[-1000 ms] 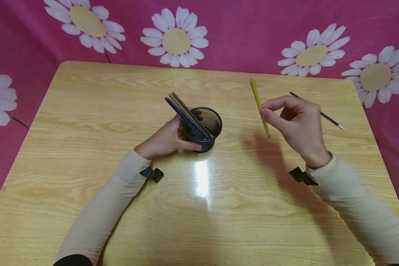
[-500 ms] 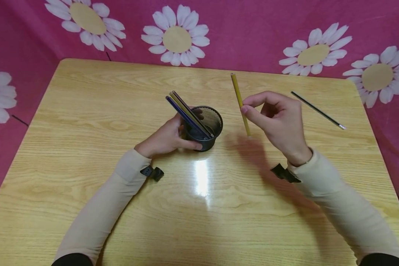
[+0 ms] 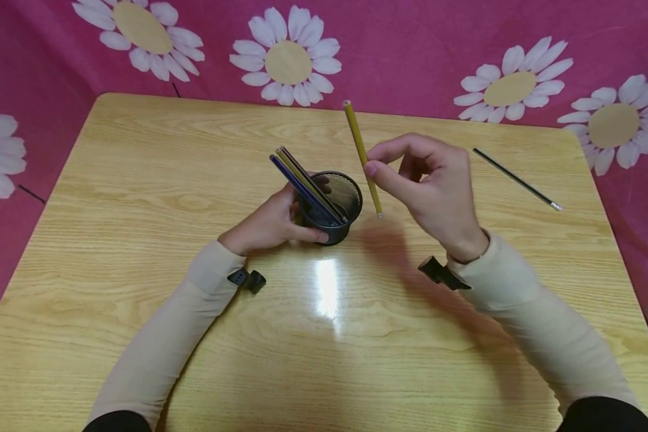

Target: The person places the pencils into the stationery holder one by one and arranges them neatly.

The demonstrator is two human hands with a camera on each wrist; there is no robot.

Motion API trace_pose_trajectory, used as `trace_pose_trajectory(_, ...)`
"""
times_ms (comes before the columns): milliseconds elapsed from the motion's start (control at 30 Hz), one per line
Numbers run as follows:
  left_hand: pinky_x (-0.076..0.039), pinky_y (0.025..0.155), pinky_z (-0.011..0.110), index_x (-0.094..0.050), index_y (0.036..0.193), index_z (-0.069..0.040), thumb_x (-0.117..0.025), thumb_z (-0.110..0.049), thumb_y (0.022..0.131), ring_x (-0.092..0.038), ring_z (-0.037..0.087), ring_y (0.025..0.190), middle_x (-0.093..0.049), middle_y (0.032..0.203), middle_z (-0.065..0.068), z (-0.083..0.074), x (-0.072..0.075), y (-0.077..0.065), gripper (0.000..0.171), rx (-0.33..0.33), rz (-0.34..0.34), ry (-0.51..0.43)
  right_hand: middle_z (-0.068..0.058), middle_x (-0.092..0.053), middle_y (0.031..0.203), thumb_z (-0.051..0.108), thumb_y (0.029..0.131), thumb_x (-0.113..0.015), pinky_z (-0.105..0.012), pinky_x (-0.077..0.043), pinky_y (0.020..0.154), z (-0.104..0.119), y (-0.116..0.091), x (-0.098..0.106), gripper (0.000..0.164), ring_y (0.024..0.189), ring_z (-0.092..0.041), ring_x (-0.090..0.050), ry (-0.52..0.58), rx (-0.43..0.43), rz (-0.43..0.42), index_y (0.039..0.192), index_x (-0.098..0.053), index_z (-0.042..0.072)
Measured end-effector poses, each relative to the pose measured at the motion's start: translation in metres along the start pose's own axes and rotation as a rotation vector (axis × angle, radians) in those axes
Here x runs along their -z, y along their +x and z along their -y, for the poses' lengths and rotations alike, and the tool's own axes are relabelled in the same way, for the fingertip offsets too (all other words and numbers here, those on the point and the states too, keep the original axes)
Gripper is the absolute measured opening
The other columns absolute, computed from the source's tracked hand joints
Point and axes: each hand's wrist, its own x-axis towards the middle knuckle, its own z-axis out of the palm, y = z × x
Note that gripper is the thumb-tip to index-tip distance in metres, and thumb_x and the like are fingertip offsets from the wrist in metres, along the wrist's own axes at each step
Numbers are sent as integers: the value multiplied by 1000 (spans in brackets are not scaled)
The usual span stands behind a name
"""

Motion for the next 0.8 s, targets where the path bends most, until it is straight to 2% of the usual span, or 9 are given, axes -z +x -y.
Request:
trace_pose_trajectory(100, -35, 124, 40, -38, 166, -10, -99, -13, 84, -52, 25, 143, -57, 154, 14, -1, 0, 0, 102, 9, -1, 19, -17, -78, 90, 1, 96, -80, -26, -34, 47, 2, 3, -5, 10, 51, -11, -42, 17, 11, -7, 102, -81, -7)
trace_pose_trajectory(233, -35, 124, 42, -36, 166, -6, -95, 1, 83, -51, 25, 143, -56, 156, 16, -12, -2, -1, 103, 27, -2, 13, -17, -77, 91, 4, 96, -80, -26, -33, 48, 2, 7, -12, 12, 52, -12, -41, 38, 23, -16, 102, -80, -7)
trace_pose_trajectory(333, -34, 125, 41, -37, 166, -7, -97, -4, 83, -51, 26, 144, -56, 156, 15, -7, -2, -1, 103, 19, -4, 2, -17, -78, 92, 4, 96, -80, -25, -31, 47, 1, 10, -18, 13, 52, -12, -39, 53, 33, -18, 102, -80, -7)
trace_pose_trajectory(433, -35, 124, 40, -37, 167, -11, -99, -15, 83, -52, 24, 143, -57, 156, 11, 2, 0, 0, 104, 4, -6, 15, -17, -78, 92, 3, 96, -80, -25, -28, 46, -2, 13, -24, 12, 52, -12, -37, 67, 40, -19, 103, -80, -7)
trace_pose_trajectory(500, -35, 124, 40, -37, 167, -12, -99, -16, 84, -52, 25, 143, -57, 155, 11, 2, 0, 0, 104, 2, -3, 15, -17, -78, 93, 3, 97, -80, -26, -27, 46, -5, 14, -28, 12, 52, -12, -37, 73, 43, -17, 104, -80, -7)
trace_pose_trajectory(700, -34, 125, 42, -34, 166, -7, -94, -2, 85, -54, 26, 142, -59, 153, 14, -10, -1, -2, 100, 17, 5, -1, -15, -78, 94, 4, 98, -78, -27, -24, 45, -13, 13, -40, 12, 51, -13, -34, 86, 39, 16, 104, -80, -6)
trace_pose_trajectory(733, -34, 124, 41, -35, 166, -10, -95, -6, 85, -54, 24, 142, -60, 153, 11, -1, 0, 0, 101, 14, 9, -3, -14, -78, 93, 4, 98, -78, -26, -23, 45, -14, 12, -42, 11, 51, -13, -34, 85, 34, 19, 104, -80, -6)
trace_pose_trajectory(800, -36, 124, 41, -35, 166, -12, -97, -10, 85, -55, 22, 140, -61, 150, 8, 7, 2, 2, 102, 5, 16, -6, -11, -78, 92, 3, 98, -79, -26, -23, 45, -17, 10, -46, 10, 51, -13, -33, 81, 23, 27, 103, -80, -5)
